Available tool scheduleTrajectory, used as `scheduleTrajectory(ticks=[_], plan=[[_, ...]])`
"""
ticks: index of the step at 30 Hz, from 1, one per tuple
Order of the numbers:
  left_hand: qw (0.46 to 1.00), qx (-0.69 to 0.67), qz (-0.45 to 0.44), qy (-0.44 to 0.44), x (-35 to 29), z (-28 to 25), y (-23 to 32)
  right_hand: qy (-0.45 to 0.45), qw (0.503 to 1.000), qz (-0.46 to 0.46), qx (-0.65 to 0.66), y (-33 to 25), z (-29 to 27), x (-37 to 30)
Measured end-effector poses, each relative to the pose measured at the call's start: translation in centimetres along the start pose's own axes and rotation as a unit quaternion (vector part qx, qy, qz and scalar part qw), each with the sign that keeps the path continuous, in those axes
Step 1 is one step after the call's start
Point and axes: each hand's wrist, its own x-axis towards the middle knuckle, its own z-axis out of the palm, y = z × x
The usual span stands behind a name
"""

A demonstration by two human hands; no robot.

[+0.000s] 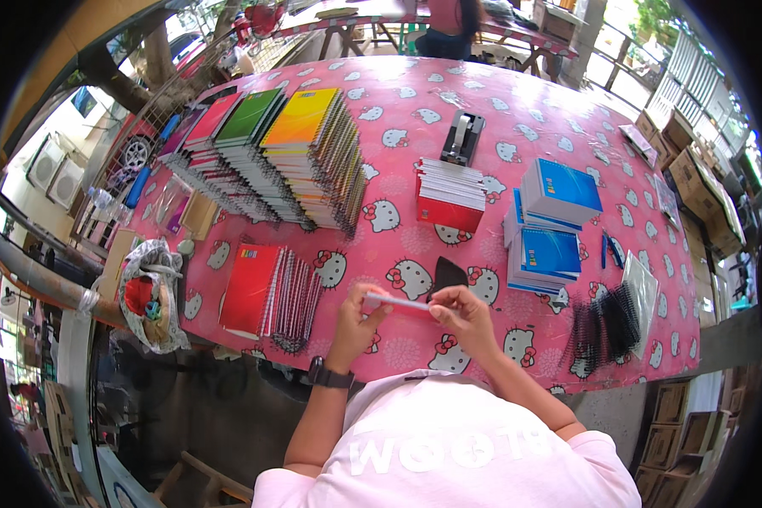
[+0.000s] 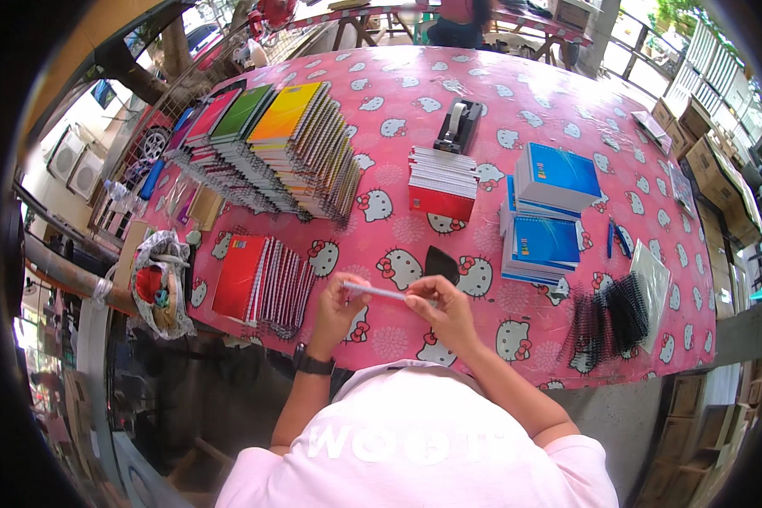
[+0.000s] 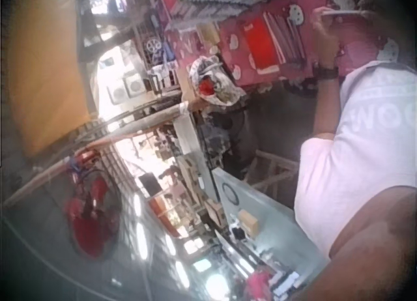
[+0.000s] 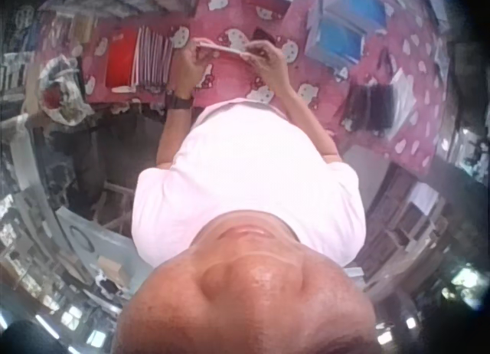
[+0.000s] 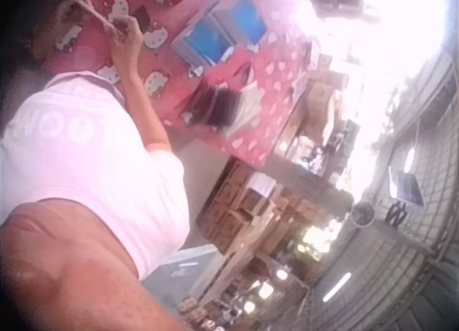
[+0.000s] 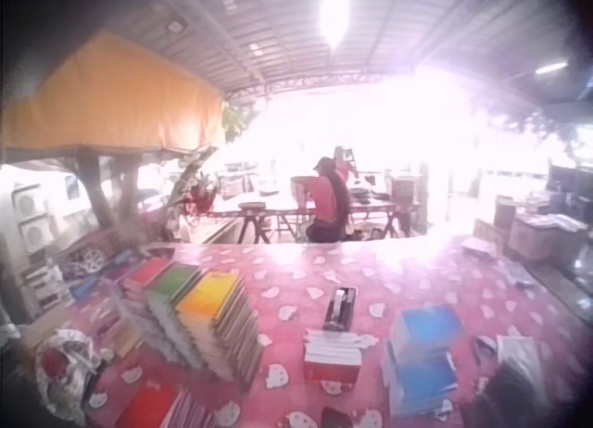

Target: The person repeatedly picks up a notebook cover and a stack of paper, inserts the paper into the cover, and places the assembled notebook onto a growing stack. The process is repeated multiple times at a table covered with a pink Hello Kitty tablecloth.

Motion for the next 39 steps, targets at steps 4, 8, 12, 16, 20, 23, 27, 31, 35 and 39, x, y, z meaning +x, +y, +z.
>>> scheduleTrajectory(ticks=[4, 8, 12, 16, 20, 23, 27, 31, 35, 39], plan=[[0.997, -0.031, -0.069, 0.008, -3.2, 1.6, -2.9, -0.005, 0.996, 0.047, 0.081, 4.0, 1.3, -1.3], [0.992, -0.003, -0.123, 0.001, -3.8, 2.1, -2.0, -0.012, 1.0, 0.024, -0.016, 5.4, 1.2, -0.6], [0.872, 0.453, 0.174, 0.058, -3.1, 4.3, 2.9, 0.003, 1.0, 0.01, -0.012, 5.7, 1.2, -0.6], [0.913, 0.357, 0.183, -0.077, -2.6, 4.8, 0.8, 0.074, 0.98, -0.088, -0.161, 3.2, -2.2, -0.6], [0.918, 0.344, 0.196, -0.034, -2.8, 4.4, 1.0, 0.358, 0.868, -0.078, -0.335, -1.0, -12.3, -0.2], [0.907, 0.349, 0.231, -0.05, -2.3, 4.6, 0.8, 0.44, 0.774, -0.015, -0.455, 1.1, -22.6, -3.7], [0.9, 0.363, 0.234, -0.049, -2.0, 4.8, 0.6, 0.326, 0.656, 0.202, -0.65, 7.4, -24.5, -7.2], [0.903, 0.35, 0.245, -0.039, -1.8, 4.8, 0.7, 0.361, 0.706, 0.189, -0.579, 8.4, -25.9, -7.0], [0.903, 0.351, 0.243, -0.042, -1.8, 4.9, 1.1, 0.397, 0.722, 0.129, -0.552, 8.6, -26.4, -7.5], [0.903, 0.357, 0.235, -0.034, -2.0, 4.8, 0.8, 0.439, 0.714, 0.045, -0.543, 5.2, -26.2, -7.1]])
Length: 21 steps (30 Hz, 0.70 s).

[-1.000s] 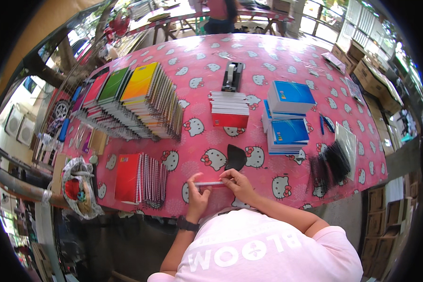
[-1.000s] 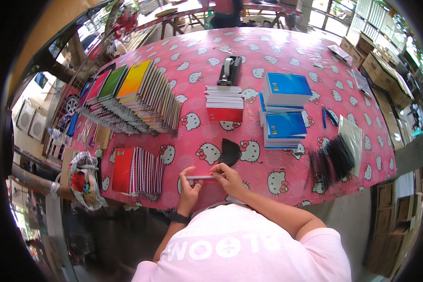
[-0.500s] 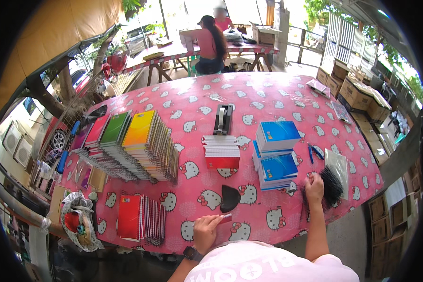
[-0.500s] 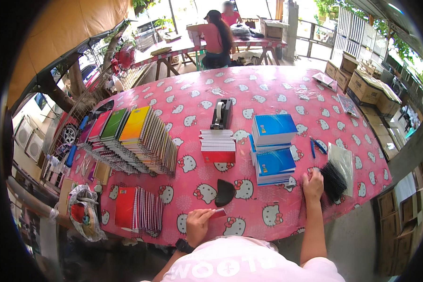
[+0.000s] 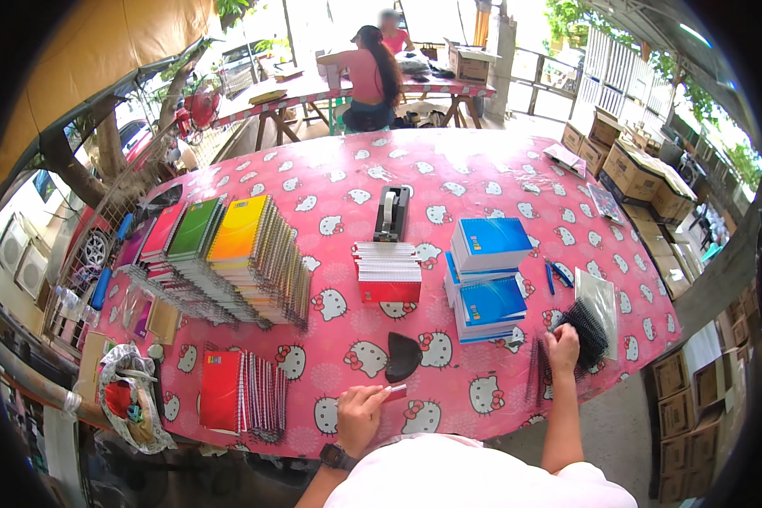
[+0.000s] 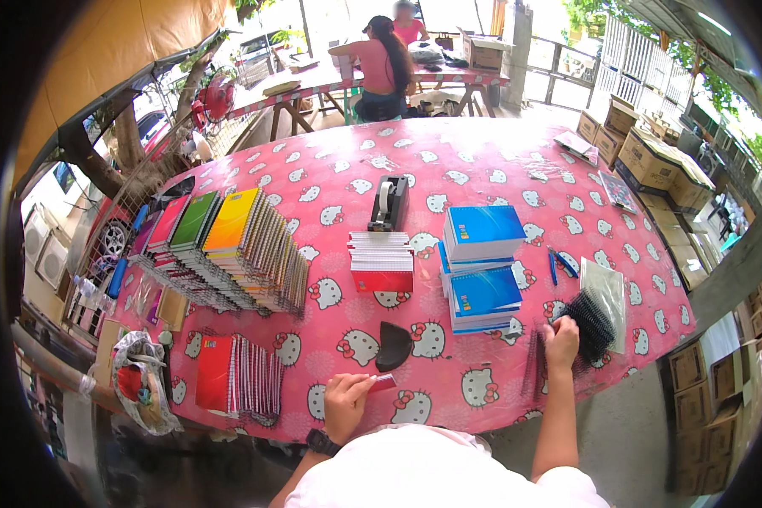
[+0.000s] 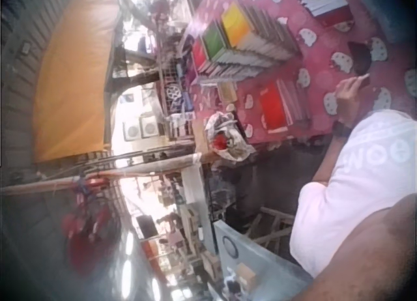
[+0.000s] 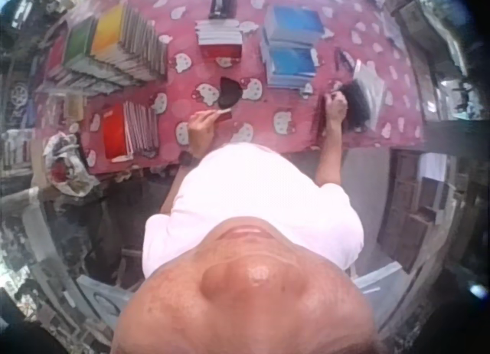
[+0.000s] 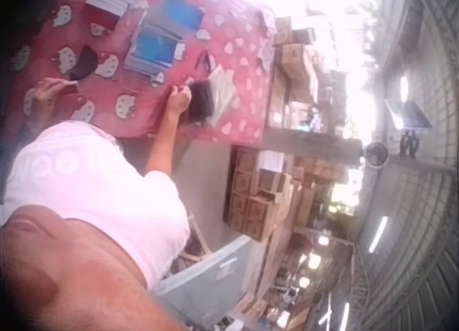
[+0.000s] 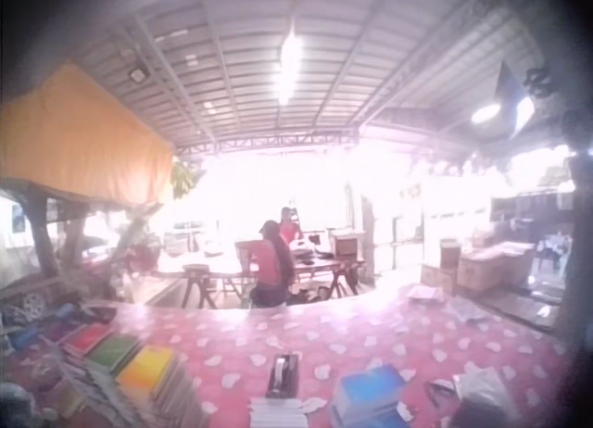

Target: The person repeatedly picks up a notebook cover and a stack of paper, inserts the paper into the cover, and places the assembled notebook onto a growing stack. The process is repeated multiple times at a table covered with a pink Hello Kitty tablecloth.

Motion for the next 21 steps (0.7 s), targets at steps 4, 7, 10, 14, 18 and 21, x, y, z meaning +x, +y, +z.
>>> scheduleTrajectory(ticks=[4, 7, 10, 14, 18, 21], plan=[[1.0, -0.015, 0.013, 0.016, 0.2, 0.4, 0.0, 0.08, 0.992, -0.041, 0.09, -0.8, -1.6, 2.3], [1.0, -0.012, -0.018, 0.009, 0.2, 0.7, -0.1, -0.078, 0.965, -0.03, 0.248, -10.1, -5.1, 1.7], [0.999, -0.016, -0.028, -0.005, 0.5, 0.5, 0.2, -0.399, 0.819, -0.042, 0.411, -16.3, -5.3, -2.7], [0.997, -0.034, -0.058, -0.041, 0.9, 0.1, 0.4, -0.476, 0.778, -0.142, 0.385, -19.6, -0.9, -7.7], [0.997, -0.042, -0.042, -0.05, 1.0, -0.2, 0.3, -0.512, 0.747, -0.11, 0.41, -19.7, 1.5, -8.9], [0.997, -0.039, -0.04, -0.051, 1.1, -0.1, 0.1, -0.512, 0.732, -0.146, 0.425, -19.8, 2.4, -9.1]])
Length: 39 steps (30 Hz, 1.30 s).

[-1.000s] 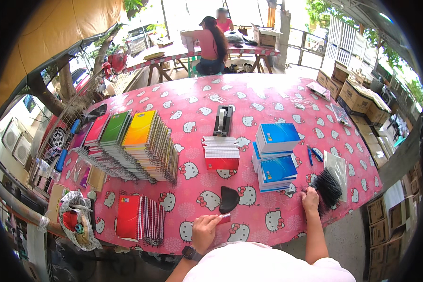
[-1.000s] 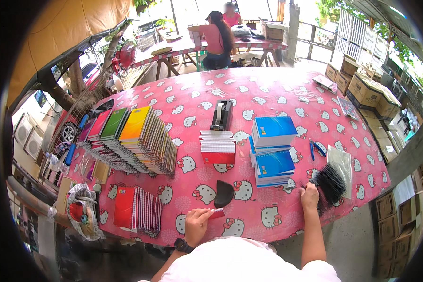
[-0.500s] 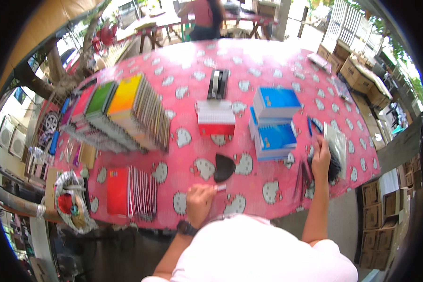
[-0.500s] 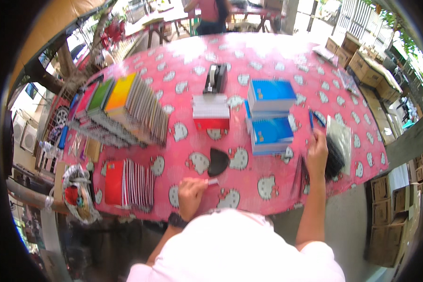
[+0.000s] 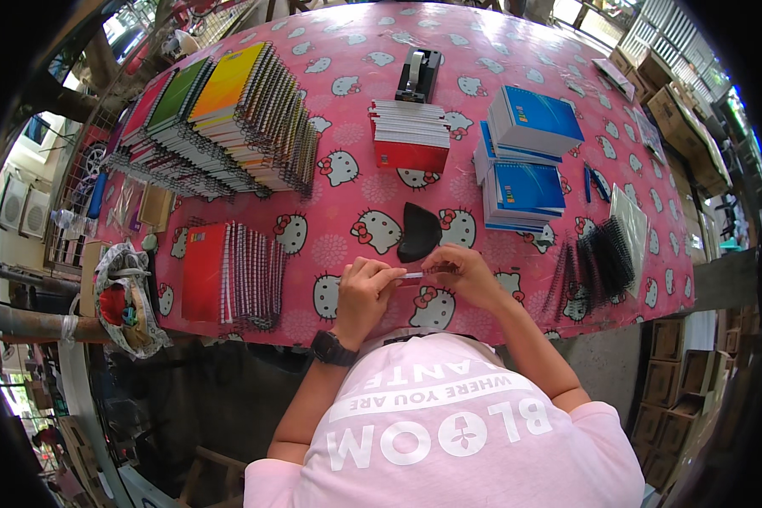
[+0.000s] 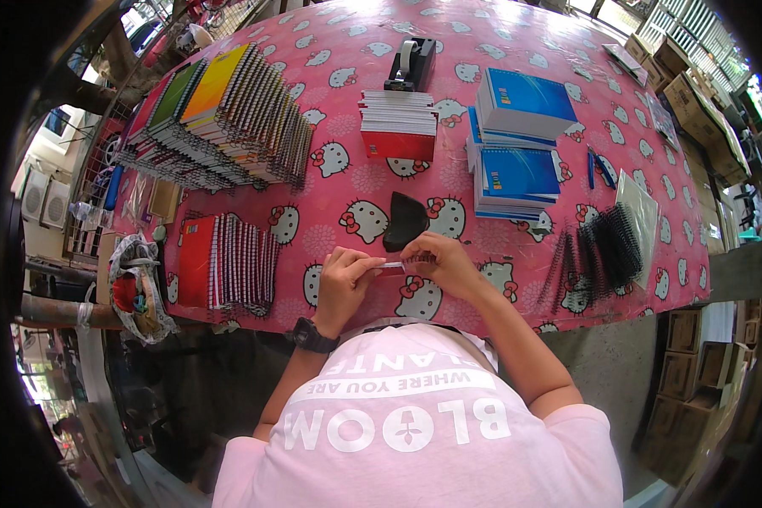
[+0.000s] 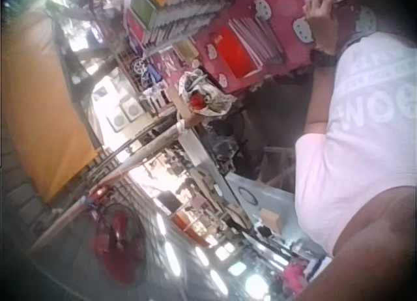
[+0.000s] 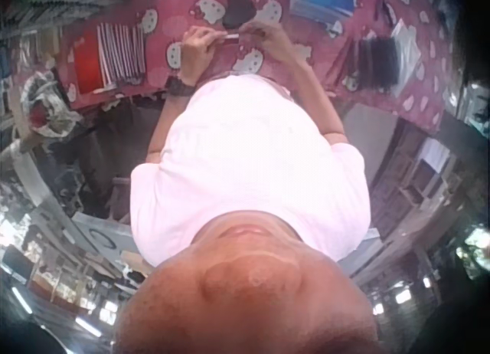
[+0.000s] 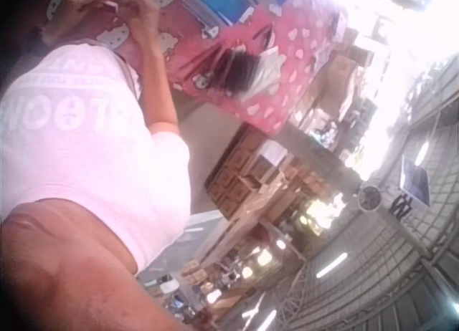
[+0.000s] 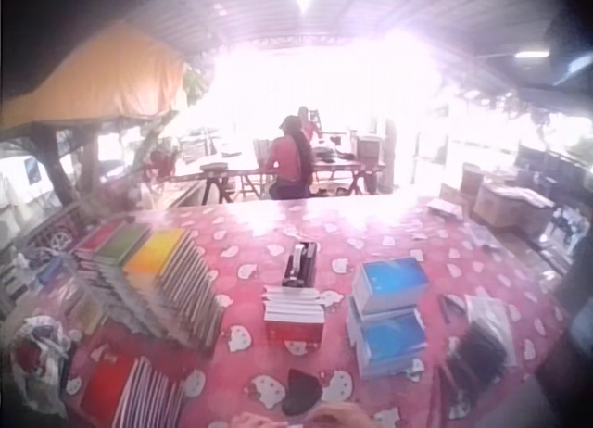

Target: The person repeatedly picks up a notebook cover and a stack of paper, inserts the paper into the cover, and places the assembled notebook onto a growing stack. The process is repeated multiple times at a table covered with a pink Hello Kitty tablecloth.

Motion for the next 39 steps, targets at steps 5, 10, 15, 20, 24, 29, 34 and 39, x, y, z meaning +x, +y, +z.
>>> scheduleTrajectory(ticks=[5, 10, 15, 20, 24, 29, 34, 39], plan=[[1.0, -0.008, 0.0, -0.006, 0.1, -0.2, 0.1, -0.073, 0.997, 0.017, -0.017, -0.6, -0.3, 0.3], [1.0, -0.005, -0.004, -0.013, 0.0, -0.3, 0.2, -0.139, 0.989, 0.005, -0.055, -0.8, -0.8, 0.5], [1.0, -0.005, -0.011, 0.0, 0.0, 0.0, 0.3, -0.059, 0.985, -0.097, -0.132, -1.1, 0.1, -0.2], [1.0, 0.003, 0.0, -0.008, -0.4, 0.2, 1.0, -0.116, 0.987, 0.1, -0.038, -2.0, 0.0, -0.2], [0.999, -0.019, 0.039, -0.024, -0.2, 0.7, 1.8, -0.096, 0.995, -0.013, -0.035, -1.6, 0.6, -0.4], [0.996, -0.013, 0.073, -0.056, 0.2, 0.6, 1.7, -0.219, 0.968, 0.121, 0.032, -1.9, -0.4, 0.8], [0.993, -0.015, 0.11, -0.049, 0.0, 0.2, 1.7, -0.058, 0.99, -0.024, -0.126, 1.7, -2.8, 4.3], [0.99, 0.023, 0.082, -0.111, 0.1, -0.2, 2.0, -0.009, 0.922, -0.104, -0.374, 3.5, -1.0, 5.6]])
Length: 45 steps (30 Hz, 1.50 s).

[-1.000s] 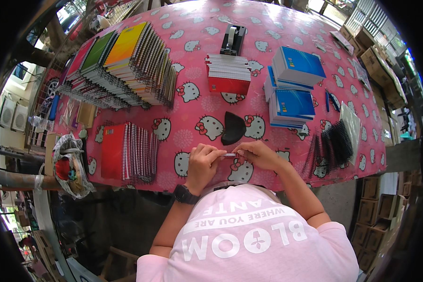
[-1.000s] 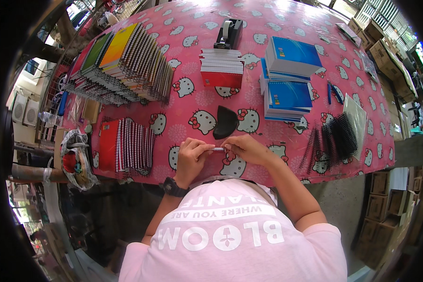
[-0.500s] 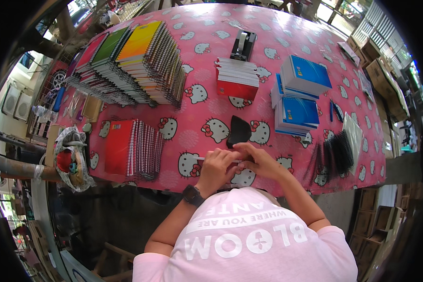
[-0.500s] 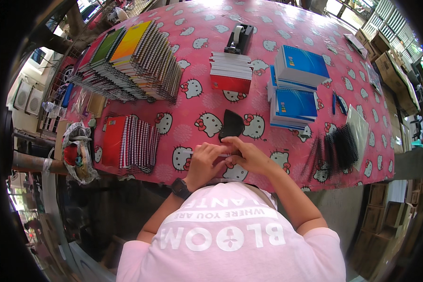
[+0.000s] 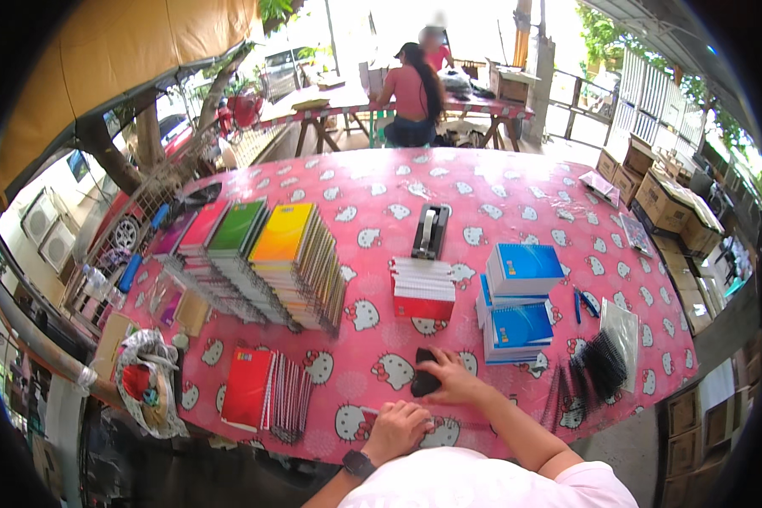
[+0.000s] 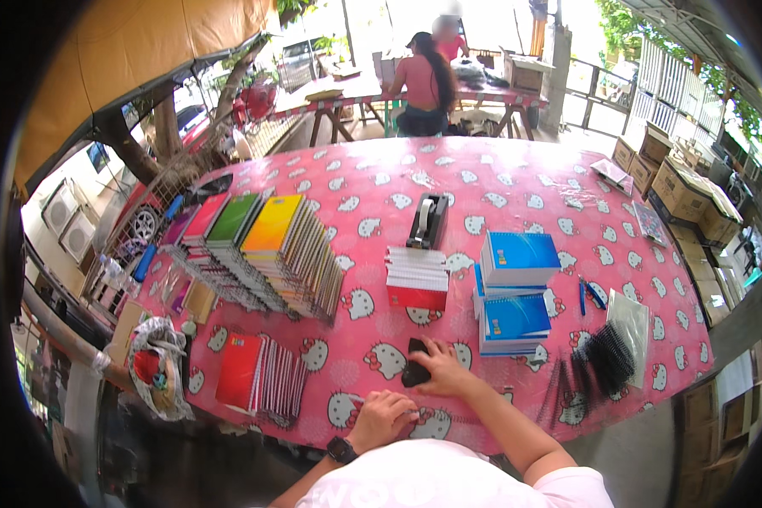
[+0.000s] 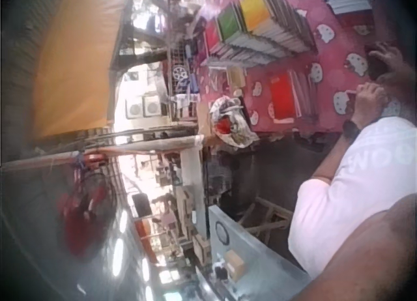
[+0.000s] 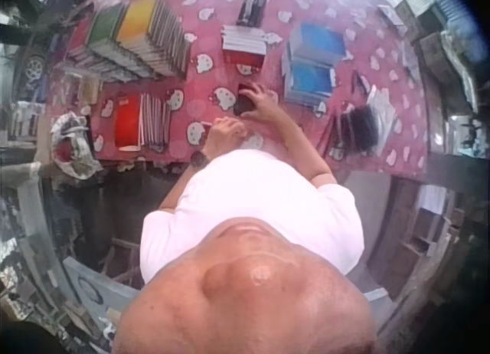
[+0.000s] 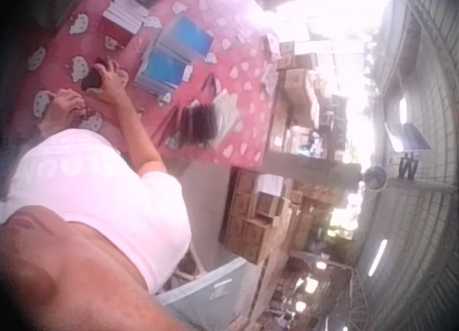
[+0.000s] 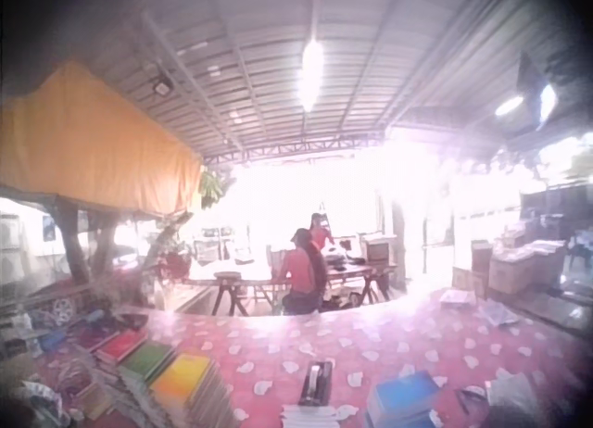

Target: The person repeatedly picks up a notebook cover and a stack of paper, inserts the paper into the cover, and places the assembled notebook onto a growing stack. The process is repeated multiple times at a table covered with a pink Hello Kitty tablecloth.

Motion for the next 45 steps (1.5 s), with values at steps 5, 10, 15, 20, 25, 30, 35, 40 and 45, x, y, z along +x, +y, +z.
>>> scheduleTrajectory(ticks=[5, 10, 15, 20, 25, 30, 35, 40, 45], plan=[[0.997, -0.047, -0.01, 0.053, 0.0, -0.3, 0.6, -0.002, 0.998, -0.021, -0.052, -0.4, 0.4, 0.8], [1.0, 0.0, 0.012, 0.005, -0.9, -0.1, -0.4, 0.057, 0.991, 0.056, 0.111, -0.2, -0.3, -0.7], [0.998, 0.004, -0.035, 0.054, -1.0, -2.4, 0.2, 0.032, 0.952, 0.159, 0.261, 0.8, -1.8, -4.2], [0.999, 0.016, -0.049, 0.008, -2.5, -1.2, -2.2, -0.205, 0.764, -0.043, 0.61, -1.9, -1.6, -5.0], [0.998, 0.029, -0.047, 0.022, -2.6, -1.1, -1.7, -0.137, 0.903, 0.065, 0.403, -2.6, -1.3, -4.5], [0.998, 0.039, -0.044, 0.022, -2.6, -1.3, -1.8, -0.113, 0.956, 0.095, 0.255, -3.2, -0.9, -4.0], [0.998, 0.026, -0.052, 0.032, -2.4, -1.2, -1.5, -0.126, 0.904, 0.061, 0.405, -3.7, -1.7, -4.6], [0.997, 0.012, -0.058, 0.039, -2.3, -1.4, -1.4, -0.1, 0.916, 0.046, 0.387, -3.2, -1.4, -4.3], [0.992, -0.023, -0.116, 0.043, -2.6, -1.3, -1.8, -0.11, 0.944, 0.08, 0.3, -3.2, -0.3, -3.8]])
